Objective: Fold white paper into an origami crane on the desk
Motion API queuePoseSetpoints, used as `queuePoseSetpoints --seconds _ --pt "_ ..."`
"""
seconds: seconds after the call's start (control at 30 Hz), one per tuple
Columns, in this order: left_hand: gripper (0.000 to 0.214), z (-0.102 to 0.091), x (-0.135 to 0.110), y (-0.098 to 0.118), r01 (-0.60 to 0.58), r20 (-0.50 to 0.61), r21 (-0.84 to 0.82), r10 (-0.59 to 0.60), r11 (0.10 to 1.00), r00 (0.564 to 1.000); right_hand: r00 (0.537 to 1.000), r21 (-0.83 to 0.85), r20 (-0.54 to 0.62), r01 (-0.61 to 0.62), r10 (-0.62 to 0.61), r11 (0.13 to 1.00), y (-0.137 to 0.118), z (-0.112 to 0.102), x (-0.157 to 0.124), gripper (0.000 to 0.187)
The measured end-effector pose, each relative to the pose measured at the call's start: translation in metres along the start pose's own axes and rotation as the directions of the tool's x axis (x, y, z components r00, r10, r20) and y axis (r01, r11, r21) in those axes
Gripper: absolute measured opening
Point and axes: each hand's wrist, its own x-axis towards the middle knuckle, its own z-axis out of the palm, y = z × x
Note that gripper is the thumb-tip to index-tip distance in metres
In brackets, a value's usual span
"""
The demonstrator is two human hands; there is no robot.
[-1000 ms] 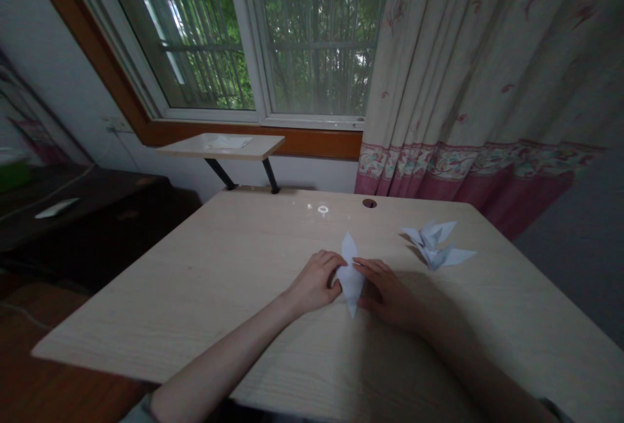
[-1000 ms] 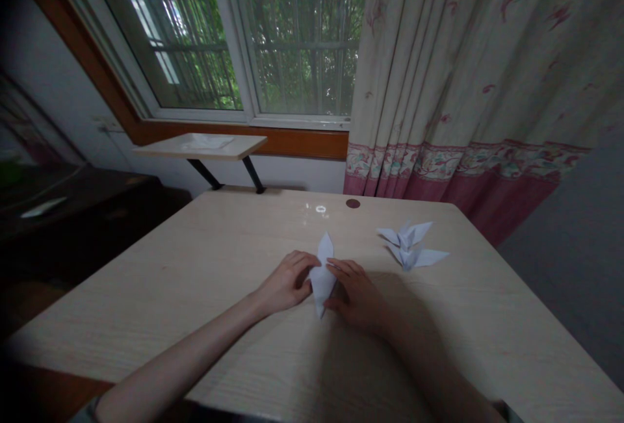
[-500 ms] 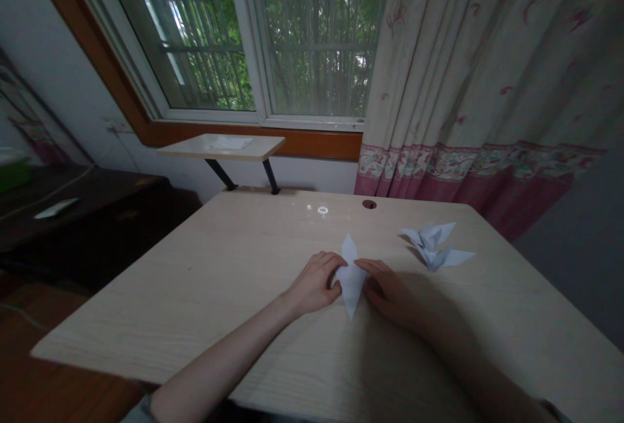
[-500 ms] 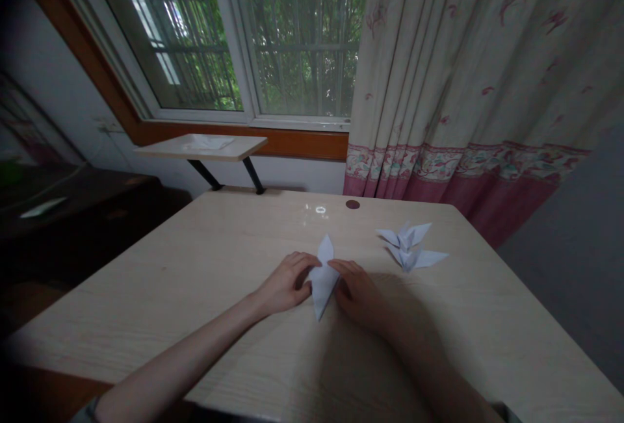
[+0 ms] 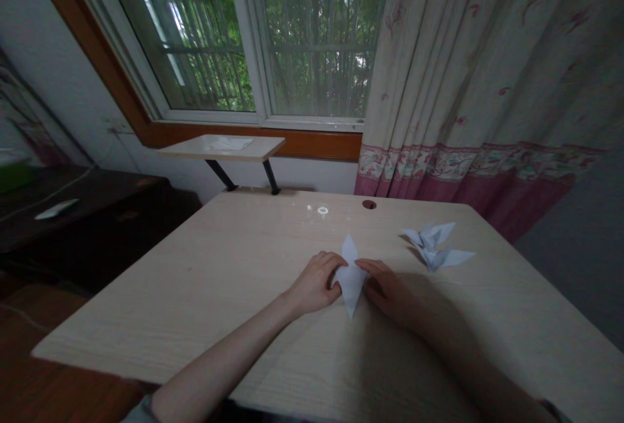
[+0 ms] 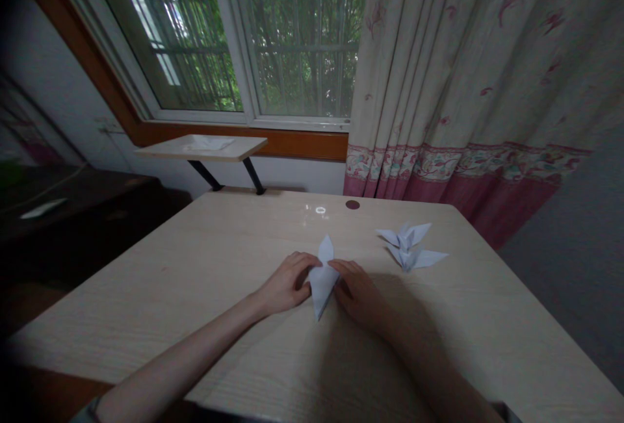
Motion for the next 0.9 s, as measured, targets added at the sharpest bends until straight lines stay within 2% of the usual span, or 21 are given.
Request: queuePoseSetpoints --seconds 0.27,0.5,0.9 --pt "0.044 -0.003 0.001 0.002 0.008 -0.016 -0.032 -0.008 0.999 1.000 0.999 -0.006 0.000 -0.050 0.050 0.999 0.002 0.001 -0.001 0.045" --pt "0.032 -0.001 0.001 -0.001 0.006 -0.065 -0.105 -0.013 0.994 0.998 0.996 0.024 -0.035 -0.083 0.084 0.996 0.008 0.004 -0.002 0.037" --pt "0.022 -0.001 0.003 -0.001 0.036 -0.109 -0.214 -0.060 0.976 0.992 0.987 0.088 -0.042 -0.153 0.158 0.984 -0.008 -0.008 0.014 0.034"
